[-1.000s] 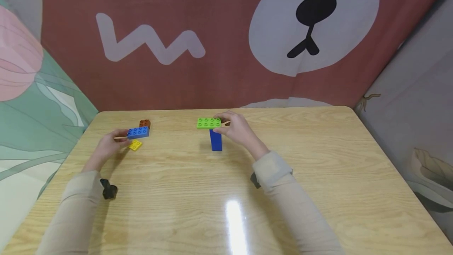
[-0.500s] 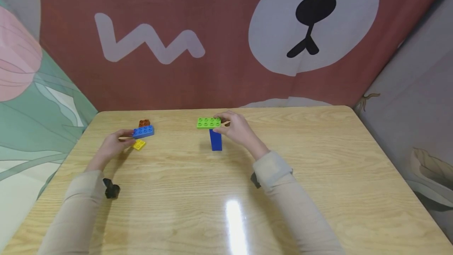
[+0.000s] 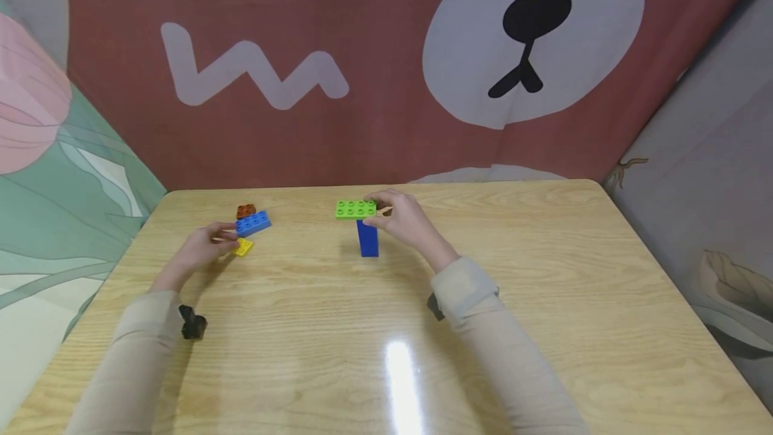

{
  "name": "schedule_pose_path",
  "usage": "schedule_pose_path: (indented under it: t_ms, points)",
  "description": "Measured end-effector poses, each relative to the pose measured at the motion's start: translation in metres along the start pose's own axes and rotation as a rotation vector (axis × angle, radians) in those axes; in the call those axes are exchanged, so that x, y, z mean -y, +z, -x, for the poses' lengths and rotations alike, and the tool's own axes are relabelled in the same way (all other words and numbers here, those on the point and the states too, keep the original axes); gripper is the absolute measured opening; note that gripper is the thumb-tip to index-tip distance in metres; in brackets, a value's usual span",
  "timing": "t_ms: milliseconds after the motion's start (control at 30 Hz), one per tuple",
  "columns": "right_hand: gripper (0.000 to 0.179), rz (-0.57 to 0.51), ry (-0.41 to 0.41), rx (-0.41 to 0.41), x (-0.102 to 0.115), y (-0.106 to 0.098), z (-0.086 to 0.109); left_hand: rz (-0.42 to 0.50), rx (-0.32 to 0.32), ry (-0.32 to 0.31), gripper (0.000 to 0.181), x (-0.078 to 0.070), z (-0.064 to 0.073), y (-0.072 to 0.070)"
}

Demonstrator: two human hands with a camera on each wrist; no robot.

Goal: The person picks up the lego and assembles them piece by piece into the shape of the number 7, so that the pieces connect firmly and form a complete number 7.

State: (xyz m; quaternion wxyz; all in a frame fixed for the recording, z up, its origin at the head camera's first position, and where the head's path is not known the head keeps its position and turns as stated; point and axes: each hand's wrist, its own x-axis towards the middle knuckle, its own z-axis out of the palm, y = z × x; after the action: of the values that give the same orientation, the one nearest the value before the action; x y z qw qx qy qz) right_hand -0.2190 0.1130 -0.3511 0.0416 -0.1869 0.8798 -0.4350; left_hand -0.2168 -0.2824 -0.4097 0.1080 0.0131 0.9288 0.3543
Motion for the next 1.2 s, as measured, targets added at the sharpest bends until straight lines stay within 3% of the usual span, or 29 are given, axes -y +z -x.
schedule_pose_path:
  t_ms: [233,467,667,800,1033,1200]
  points:
    - [0.043,-0.001,0.003,-0.002,-0.001,0.001,0.0,0.008,0.043,0.03,0.057,0.0,-0.001,0.003]
    - [0.043,-0.004,0.004,-0.002,-0.001,0.001,0.0,0.067,0.113,0.029,0.071,0.0,0.0,0.004]
    - [0.043,-0.001,0.015,0.0,-0.001,0.001,0.0,0.053,0.163,0.018,0.08,-0.002,-0.001,0.005]
    - [0.044,-0.009,0.013,0.001,0.0,0.0,0.0,0.022,0.148,0.013,0.079,-0.002,-0.003,0.007]
    - [0.044,-0.014,0.01,-0.002,0.001,0.0,0.001,-0.029,0.121,0.079,0.069,-0.006,-0.005,0.01]
    - [0.044,-0.005,0.014,0.003,-0.001,0.001,-0.001,-0.04,0.126,0.055,0.057,-0.011,-0.002,0.01]
